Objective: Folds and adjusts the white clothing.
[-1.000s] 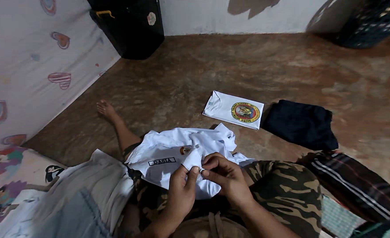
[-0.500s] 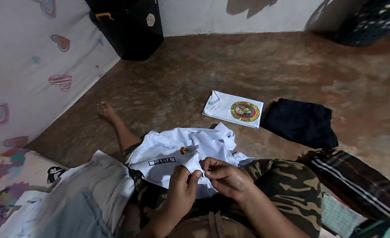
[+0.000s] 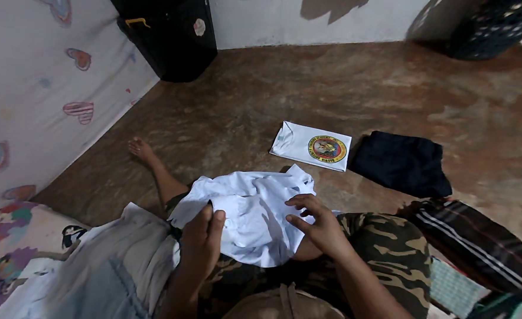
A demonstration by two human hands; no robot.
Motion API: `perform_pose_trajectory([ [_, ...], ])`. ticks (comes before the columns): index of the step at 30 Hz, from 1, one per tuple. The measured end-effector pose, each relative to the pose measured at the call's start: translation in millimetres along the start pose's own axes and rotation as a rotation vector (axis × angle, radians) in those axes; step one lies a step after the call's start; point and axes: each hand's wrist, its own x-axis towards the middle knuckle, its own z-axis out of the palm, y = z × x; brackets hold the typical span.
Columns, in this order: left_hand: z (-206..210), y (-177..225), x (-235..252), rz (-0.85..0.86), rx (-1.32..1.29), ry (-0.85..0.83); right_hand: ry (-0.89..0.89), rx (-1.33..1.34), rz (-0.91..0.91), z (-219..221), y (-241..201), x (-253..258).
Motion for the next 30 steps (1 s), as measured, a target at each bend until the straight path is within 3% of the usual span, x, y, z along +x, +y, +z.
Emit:
perform_pose_trajectory([
  [3,-12,-3,3,0.023,0.055,0.072,-0.152,-0.068,0.124,3,14,3],
  [7,-19,5,2,0.04,0.017,0.095,-0.352,-0.106,0.113,36,37,-2],
  [10,-31,5,2,0.092,0.011,0.185,-0.435,-0.219,0.205,59,58,-6],
  [15,-58,24,-19,0.141,-0.404,0.411,-0.449,-0.257,0.295,66,76,-5],
  [17,-69,19,-46,0.178,-0.501,0.222,-0.341,-0.046,0.372,62,74,-2],
  [21,-67,26,4,0.339,-0.49,-0.688,-0.064,0.406,0.681,41,71,7],
  [22,-61,20,6,0.309,-0.44,-0.717,-0.017,0.47,0.734,34,73,8],
  [27,-35,-34,13,-0.029,-0.048,-0.247,-0.123,0.447,0.753,17,84,-1],
  [30,-33,-76,15,-0.324,0.256,-0.222,-0.286,0.307,0.69,23,81,-3],
])
